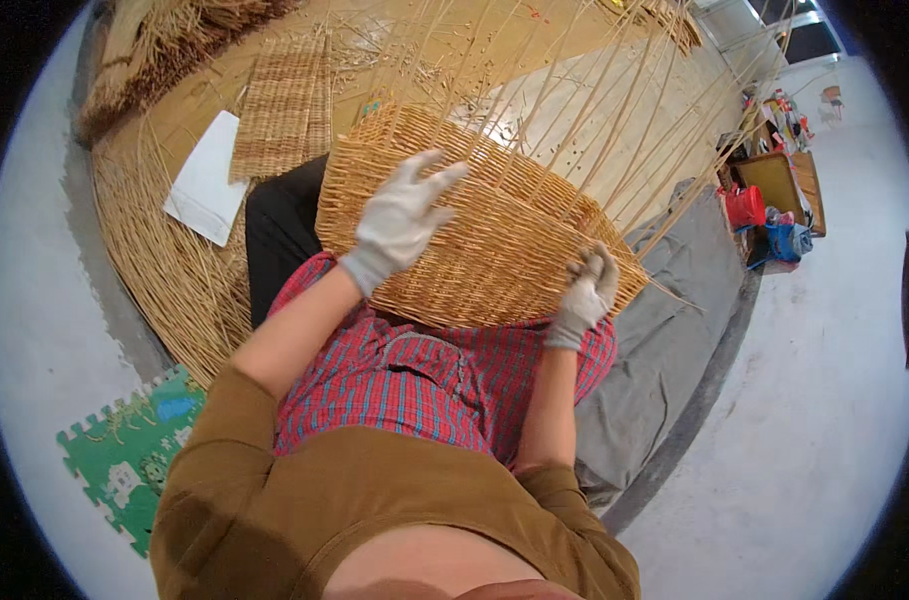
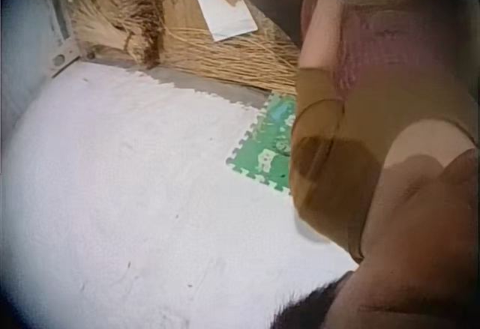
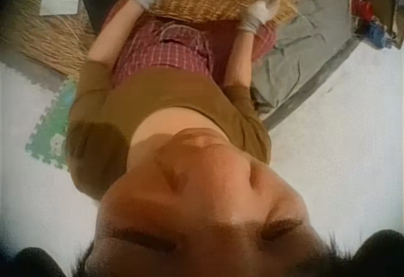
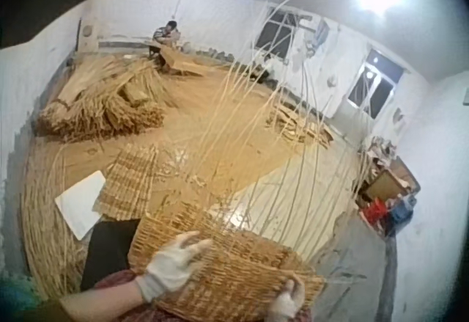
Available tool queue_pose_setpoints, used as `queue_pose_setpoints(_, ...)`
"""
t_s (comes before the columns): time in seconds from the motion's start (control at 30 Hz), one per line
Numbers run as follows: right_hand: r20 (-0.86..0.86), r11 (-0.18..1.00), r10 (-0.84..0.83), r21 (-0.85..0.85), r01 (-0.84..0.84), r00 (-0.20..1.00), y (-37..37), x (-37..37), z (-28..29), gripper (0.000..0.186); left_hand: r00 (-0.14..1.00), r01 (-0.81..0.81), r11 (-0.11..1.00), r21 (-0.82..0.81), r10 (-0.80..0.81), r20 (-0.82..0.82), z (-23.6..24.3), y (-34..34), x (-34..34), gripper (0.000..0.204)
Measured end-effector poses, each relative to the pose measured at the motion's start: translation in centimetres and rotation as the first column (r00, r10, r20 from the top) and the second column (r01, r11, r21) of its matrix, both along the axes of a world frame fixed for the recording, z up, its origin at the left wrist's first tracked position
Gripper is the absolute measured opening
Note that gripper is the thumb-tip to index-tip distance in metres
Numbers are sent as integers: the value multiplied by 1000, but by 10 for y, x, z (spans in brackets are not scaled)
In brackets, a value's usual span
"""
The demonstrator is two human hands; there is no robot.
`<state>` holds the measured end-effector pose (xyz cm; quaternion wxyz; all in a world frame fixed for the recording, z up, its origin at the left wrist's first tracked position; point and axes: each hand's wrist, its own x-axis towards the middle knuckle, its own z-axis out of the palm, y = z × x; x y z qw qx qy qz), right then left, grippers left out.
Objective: Weaving a large wicker basket on the floor, including measuring, cutting, and securing materials.
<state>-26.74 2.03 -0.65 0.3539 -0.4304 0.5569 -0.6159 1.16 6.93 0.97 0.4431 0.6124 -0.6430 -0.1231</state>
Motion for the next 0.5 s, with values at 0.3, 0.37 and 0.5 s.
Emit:
queue_pose_setpoints(0.3,-386,661,750,425,-618,537,70,59,-16,15,842,-155,987,-54,160,515,-5,-4,39,63)
queue_pose_setpoints(0.37,-434,361,900,694,-623,38,93,79,-36,19,808,-64,997,-30,70,585,-4,-18,27,65)
queue_pose_setpoints(0.5,-356,209,917,812,-545,-179,143,86,-67,26,797,-92,966,241,-74,600,-7,-47,17,66)
